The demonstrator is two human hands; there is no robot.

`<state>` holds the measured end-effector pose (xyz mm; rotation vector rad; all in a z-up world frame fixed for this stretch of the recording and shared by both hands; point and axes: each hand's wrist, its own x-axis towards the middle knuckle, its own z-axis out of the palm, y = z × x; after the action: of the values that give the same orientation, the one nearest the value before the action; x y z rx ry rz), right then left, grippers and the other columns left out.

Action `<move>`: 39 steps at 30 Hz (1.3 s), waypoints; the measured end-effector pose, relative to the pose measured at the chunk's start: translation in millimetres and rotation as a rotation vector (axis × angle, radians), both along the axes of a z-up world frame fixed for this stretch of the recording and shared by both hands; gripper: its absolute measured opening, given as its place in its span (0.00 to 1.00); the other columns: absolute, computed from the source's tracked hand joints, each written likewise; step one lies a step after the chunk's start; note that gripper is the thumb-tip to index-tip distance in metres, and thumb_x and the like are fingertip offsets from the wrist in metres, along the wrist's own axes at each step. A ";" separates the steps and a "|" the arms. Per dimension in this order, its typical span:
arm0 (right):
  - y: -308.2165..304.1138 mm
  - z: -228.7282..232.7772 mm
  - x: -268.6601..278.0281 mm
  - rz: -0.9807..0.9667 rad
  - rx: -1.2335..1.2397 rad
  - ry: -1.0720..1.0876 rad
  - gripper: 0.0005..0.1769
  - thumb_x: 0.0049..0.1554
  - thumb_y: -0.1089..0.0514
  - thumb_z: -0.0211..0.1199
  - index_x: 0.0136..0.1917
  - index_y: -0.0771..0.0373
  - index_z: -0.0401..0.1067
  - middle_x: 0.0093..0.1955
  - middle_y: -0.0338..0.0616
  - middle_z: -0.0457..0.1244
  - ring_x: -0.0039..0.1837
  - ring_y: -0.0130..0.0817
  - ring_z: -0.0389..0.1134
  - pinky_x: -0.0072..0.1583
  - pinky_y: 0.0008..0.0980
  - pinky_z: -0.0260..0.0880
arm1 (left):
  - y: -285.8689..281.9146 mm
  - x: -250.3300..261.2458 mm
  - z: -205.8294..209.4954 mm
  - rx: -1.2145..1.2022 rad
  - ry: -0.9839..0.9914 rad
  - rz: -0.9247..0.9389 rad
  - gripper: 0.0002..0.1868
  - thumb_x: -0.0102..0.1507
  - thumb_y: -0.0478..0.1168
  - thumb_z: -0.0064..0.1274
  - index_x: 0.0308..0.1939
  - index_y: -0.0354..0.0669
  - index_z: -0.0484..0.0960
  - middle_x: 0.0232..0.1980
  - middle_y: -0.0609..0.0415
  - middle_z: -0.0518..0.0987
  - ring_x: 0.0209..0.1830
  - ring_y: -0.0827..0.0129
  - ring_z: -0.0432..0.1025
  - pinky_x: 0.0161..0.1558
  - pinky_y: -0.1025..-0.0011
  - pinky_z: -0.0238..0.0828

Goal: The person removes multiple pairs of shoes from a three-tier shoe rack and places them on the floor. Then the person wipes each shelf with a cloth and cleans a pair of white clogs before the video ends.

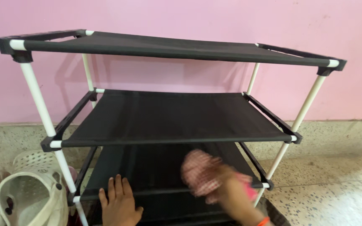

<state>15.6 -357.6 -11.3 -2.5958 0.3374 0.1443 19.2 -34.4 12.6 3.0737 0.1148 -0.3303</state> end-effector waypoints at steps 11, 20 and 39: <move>-56.7 49.2 -22.2 -0.003 0.016 0.059 0.30 0.57 0.69 0.52 0.71 0.52 0.70 0.74 0.35 0.64 0.57 0.54 0.77 0.59 0.49 0.79 | 4.4 1.6 4.2 -0.036 0.043 -0.039 0.56 0.63 0.58 0.62 0.81 0.39 0.43 0.85 0.45 0.38 0.86 0.52 0.28 0.80 0.42 0.24; -47.5 116.1 -66.6 0.186 0.123 -0.790 0.33 0.42 0.80 0.45 0.49 0.63 0.85 0.61 0.47 0.74 0.63 0.44 0.75 0.69 0.42 0.66 | 3.3 -10.8 20.5 -0.011 0.076 -0.096 0.52 0.65 0.57 0.59 0.81 0.42 0.43 0.86 0.45 0.39 0.87 0.54 0.31 0.81 0.45 0.28; 5.6 0.3 -9.5 0.360 -0.119 -0.672 0.22 0.45 0.59 0.69 0.55 0.52 0.81 0.58 0.47 0.71 0.61 0.47 0.71 0.60 0.41 0.70 | 96.5 -21.0 33.7 -0.382 -0.207 0.083 0.55 0.60 0.46 0.64 0.78 0.42 0.39 0.81 0.39 0.47 0.81 0.50 0.49 0.76 0.59 0.56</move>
<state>6.1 -352.1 -11.1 -2.6100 -0.3719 -0.6279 -1.9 62.1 46.3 2.6943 0.1501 -0.0220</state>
